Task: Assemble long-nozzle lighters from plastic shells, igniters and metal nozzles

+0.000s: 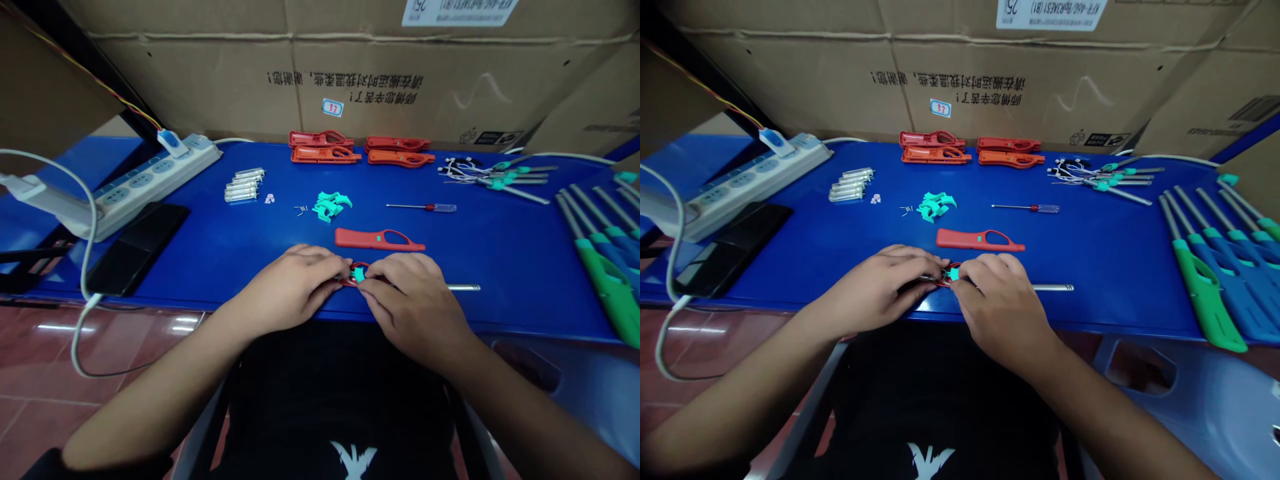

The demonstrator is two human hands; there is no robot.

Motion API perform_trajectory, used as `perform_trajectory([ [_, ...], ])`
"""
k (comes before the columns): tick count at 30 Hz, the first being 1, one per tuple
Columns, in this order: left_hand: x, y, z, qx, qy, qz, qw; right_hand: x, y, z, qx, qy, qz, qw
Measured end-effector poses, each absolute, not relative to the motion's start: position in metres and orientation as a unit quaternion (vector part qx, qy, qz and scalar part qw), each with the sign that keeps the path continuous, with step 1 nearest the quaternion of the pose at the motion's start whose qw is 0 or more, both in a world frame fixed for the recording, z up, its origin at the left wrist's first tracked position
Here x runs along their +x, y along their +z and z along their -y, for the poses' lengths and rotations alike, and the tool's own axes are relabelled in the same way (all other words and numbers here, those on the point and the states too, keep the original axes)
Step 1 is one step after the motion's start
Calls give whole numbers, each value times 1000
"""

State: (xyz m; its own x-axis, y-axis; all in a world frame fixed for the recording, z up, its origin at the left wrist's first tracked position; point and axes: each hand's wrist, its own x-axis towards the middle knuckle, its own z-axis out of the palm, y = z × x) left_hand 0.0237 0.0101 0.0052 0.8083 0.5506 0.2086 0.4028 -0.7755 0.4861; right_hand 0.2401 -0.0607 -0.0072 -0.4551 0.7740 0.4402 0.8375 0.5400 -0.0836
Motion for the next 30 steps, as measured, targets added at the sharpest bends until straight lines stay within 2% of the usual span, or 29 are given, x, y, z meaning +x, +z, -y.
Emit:
perform_trajectory([
  [6, 20, 2, -13, 950, 154, -220, 156, 230, -4, 67, -510, -106, 834, 182],
  [14, 24, 5, -9, 959, 115, -239, 101, 220, -7, 77, -570, -103, 790, 199],
  [23, 23, -1, -3, 933, 161, -284, 149, 216, -13, 74, -563, -117, 797, 184],
  [27, 24, -1, -4, 942, 154, -257, 150, 216, -13, 73, -563, -125, 800, 165],
  [30, 24, 0, -5, 943, 157, -254, 146, 221, -14, 76, -569, -107, 795, 182],
])
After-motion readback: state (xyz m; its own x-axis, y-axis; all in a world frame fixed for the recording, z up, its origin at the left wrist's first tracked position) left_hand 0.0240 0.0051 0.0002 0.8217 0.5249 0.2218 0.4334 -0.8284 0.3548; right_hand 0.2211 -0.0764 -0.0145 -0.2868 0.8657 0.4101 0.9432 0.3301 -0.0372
